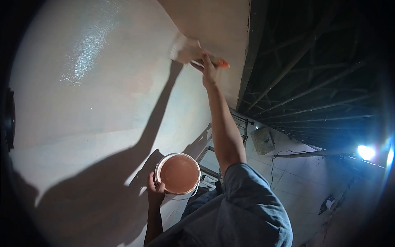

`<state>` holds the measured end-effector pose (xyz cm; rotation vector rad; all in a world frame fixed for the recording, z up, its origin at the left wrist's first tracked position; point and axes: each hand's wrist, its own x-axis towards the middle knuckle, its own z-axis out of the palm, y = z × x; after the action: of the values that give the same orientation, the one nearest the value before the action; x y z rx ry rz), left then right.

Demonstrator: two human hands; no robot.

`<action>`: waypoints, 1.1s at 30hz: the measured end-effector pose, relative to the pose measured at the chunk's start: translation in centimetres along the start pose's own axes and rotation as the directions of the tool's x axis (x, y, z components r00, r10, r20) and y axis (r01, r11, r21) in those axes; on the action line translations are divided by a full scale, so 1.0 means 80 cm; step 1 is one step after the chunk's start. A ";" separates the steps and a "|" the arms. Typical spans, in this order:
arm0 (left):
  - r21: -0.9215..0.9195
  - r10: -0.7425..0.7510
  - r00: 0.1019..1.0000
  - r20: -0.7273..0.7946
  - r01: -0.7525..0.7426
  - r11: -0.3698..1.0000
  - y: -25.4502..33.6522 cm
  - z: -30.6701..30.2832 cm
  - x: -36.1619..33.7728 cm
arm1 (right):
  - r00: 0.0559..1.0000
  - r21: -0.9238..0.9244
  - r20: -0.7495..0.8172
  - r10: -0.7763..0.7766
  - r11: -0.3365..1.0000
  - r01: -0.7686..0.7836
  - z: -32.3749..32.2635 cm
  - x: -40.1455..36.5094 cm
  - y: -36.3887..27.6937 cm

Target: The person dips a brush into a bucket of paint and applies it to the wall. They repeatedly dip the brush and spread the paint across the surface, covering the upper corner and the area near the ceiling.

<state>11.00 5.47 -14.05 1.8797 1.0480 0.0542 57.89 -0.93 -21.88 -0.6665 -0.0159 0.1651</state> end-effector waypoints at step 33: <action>-0.012 0.180 0.982 -0.051 -0.181 0.983 -0.034 0.008 0.002 | 0.953 -0.364 -0.297 0.054 0.916 -0.166 -0.112 -0.060 0.060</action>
<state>9.67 5.62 -16.50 1.9630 0.9051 0.2153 53.08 -3.49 -31.71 -1.0834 0.2719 0.1774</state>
